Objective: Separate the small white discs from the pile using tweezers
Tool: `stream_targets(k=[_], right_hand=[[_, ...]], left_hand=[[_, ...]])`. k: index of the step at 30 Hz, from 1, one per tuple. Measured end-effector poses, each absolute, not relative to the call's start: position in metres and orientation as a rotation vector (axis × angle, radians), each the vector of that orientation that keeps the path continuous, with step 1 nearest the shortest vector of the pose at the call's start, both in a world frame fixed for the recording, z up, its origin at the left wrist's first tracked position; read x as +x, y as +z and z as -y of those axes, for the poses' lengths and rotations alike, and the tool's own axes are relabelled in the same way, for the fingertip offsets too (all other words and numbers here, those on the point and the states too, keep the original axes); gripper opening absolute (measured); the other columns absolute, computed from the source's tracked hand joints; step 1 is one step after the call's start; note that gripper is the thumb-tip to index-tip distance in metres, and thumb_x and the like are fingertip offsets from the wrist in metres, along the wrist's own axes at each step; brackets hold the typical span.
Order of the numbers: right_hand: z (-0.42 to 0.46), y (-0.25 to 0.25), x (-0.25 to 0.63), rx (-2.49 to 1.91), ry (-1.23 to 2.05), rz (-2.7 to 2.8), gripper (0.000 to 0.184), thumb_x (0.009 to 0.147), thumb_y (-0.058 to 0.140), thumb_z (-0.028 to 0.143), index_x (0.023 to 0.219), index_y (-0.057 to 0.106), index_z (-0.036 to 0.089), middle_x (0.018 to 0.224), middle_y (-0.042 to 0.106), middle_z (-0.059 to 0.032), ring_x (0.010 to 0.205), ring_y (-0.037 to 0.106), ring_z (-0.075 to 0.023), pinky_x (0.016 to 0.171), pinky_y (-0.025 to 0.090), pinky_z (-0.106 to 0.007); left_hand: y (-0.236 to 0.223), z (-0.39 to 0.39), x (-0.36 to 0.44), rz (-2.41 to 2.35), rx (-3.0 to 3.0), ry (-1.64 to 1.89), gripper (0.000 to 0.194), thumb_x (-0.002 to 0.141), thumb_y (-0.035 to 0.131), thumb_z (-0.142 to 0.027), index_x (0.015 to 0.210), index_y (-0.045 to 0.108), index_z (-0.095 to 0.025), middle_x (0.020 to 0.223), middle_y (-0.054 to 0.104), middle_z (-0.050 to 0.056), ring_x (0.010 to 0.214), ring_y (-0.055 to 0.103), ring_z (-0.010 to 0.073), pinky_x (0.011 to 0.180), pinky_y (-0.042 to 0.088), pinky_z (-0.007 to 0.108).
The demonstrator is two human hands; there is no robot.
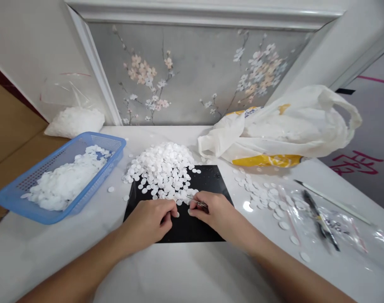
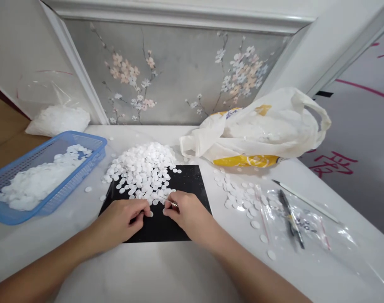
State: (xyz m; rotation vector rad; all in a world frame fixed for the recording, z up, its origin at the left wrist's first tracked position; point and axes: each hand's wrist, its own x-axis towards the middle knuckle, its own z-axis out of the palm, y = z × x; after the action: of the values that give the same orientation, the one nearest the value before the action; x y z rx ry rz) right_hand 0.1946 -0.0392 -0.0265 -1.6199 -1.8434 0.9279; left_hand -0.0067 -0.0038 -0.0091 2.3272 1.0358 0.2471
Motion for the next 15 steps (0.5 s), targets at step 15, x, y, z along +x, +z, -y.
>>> stream_targets(k=[15], right_hand=[[0.033, -0.019, 0.21, -1.522, 1.213, 1.498, 0.004, 0.08, 0.051, 0.024, 0.079, 0.052, 0.021, 0.063, 0.046, 0.0054, 0.055, 0.041, -0.0103, 0.05, 0.034, -0.022]], left_hand=[[-0.015, 0.008, -0.006, -1.087, 2.312, 0.282, 0.027, 0.093, 0.038, -0.024, 0.099, 0.064, -0.027, 0.095, 0.071, -0.002, 0.082, 0.066, 0.0171, 0.071, 0.043, 0.025]])
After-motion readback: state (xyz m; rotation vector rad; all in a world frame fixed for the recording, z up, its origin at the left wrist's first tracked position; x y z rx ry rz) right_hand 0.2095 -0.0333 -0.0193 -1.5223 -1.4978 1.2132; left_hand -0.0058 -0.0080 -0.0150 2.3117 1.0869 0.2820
